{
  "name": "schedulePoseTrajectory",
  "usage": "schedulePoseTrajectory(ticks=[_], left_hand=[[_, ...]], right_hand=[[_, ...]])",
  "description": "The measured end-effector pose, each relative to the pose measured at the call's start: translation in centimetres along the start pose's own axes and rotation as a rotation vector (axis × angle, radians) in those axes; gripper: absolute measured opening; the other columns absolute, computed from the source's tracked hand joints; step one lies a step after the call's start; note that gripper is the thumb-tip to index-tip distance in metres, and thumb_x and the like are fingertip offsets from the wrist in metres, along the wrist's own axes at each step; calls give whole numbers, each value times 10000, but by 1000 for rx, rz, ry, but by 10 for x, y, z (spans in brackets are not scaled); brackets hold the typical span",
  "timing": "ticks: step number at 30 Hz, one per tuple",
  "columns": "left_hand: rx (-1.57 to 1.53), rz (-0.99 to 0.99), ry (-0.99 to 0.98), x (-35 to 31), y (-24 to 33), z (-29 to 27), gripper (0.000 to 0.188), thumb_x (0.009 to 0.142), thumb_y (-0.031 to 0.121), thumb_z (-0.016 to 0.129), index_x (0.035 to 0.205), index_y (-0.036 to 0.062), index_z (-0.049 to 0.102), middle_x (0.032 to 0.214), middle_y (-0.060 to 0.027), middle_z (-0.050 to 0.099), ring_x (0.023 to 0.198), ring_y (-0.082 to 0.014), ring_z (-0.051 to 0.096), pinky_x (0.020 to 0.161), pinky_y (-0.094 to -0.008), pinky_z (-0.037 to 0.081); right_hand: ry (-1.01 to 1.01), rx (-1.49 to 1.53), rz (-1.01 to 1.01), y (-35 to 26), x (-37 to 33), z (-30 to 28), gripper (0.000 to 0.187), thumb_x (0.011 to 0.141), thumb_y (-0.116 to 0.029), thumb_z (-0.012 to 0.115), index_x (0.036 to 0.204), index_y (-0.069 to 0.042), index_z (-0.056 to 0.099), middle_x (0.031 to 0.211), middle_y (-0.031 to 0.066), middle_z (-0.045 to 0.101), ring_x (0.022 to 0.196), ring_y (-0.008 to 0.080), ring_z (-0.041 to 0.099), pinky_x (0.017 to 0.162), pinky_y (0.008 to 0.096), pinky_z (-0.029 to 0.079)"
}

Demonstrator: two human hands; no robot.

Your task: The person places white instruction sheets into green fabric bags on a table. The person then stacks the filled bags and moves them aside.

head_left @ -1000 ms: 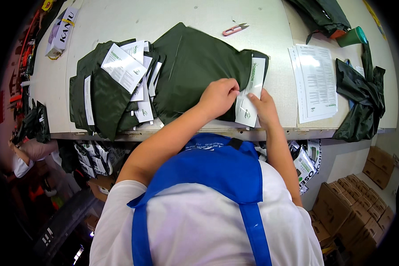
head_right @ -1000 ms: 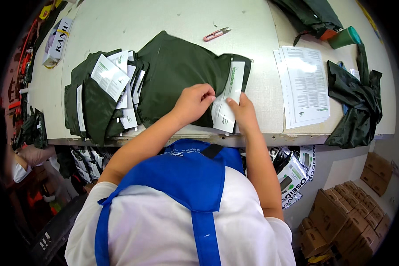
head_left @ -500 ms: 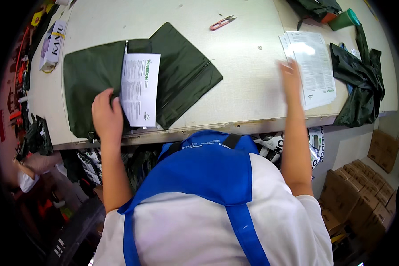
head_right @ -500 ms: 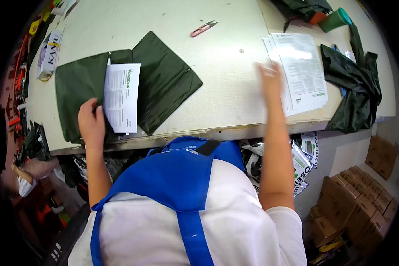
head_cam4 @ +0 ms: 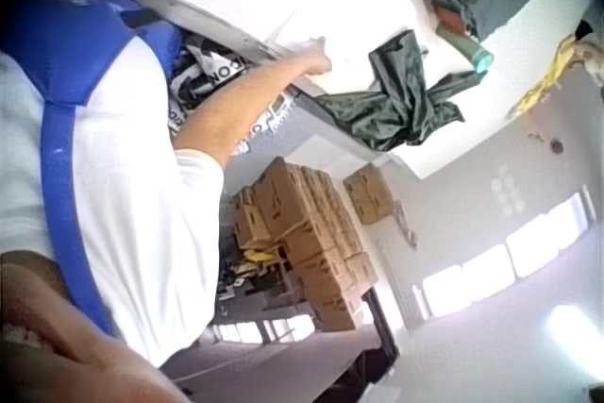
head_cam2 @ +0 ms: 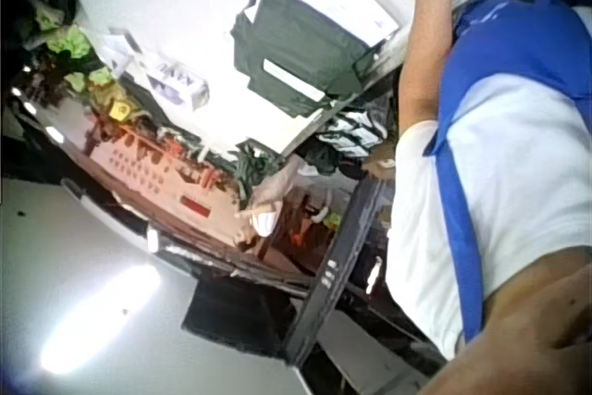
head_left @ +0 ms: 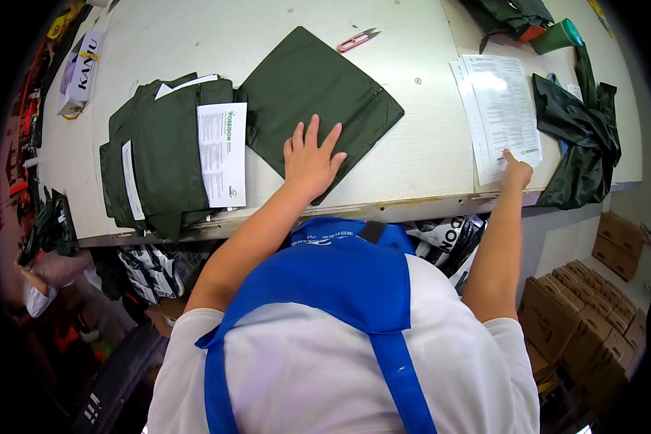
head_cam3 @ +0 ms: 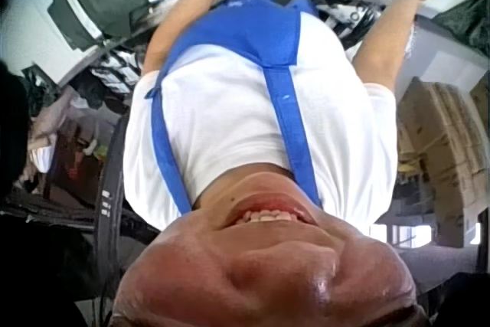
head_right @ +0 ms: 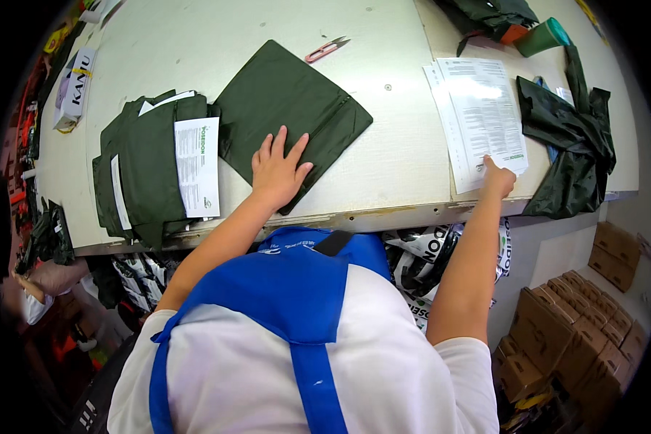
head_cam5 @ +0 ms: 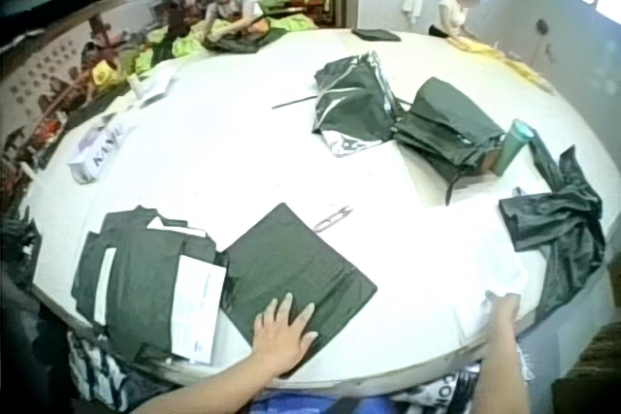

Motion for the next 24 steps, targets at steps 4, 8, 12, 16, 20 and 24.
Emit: schedulePoseTrajectory(ticks=[4,8,12,16,20,24], left_hand=[[-120,28,219,8,-21,-13,448,769,215,691,1206,212,591,1224,-67,519,1114,-289,482,902,-432,413],[-216,38,239,12,-40,-11,375,795,112,645,1165,167,607,1065,-75,557,991,-284,534,824,-397,454],[-300,-23,159,16,-37,-16,374,817,57,582,1171,176,602,931,-82,552,914,-280,560,772,-376,480],[-279,-12,53,15,-36,-20,376,850,48,537,1192,197,588,952,-118,565,897,-315,573,760,-412,484],[-135,215,19,11,-28,-17,410,795,42,541,1180,179,570,976,-94,508,909,-290,563,736,-400,495],[-137,183,41,17,-27,-17,312,792,28,537,1098,88,524,998,-116,495,920,-310,565,732,-413,500]], right_hand=[[285,-135,124,-43,-67,-10,998,589,-510,832,1233,131,419,1289,327,408,1172,481,437,955,487,426],[220,-78,50,-13,-19,-2,946,566,-465,859,1186,120,450,1181,318,518,1056,405,555,902,424,477],[265,69,30,18,10,-6,665,602,-361,862,1015,75,577,967,219,658,821,300,646,785,368,511],[287,323,-46,6,-16,-17,333,728,-279,775,813,17,650,793,150,673,669,277,603,701,390,485],[322,188,-184,-6,-31,-38,313,866,-280,615,774,17,653,737,168,652,628,308,566,670,404,466],[683,-316,-490,-21,-48,-52,347,940,-270,485,904,40,636,813,207,645,679,337,569,685,398,461]])
Point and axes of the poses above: each hand's wrist, its own x-axis towards the middle knuckle, its own z-axis out of the palm, y = z × x, the point moved 5 cm from there along x, towards the middle knuckle
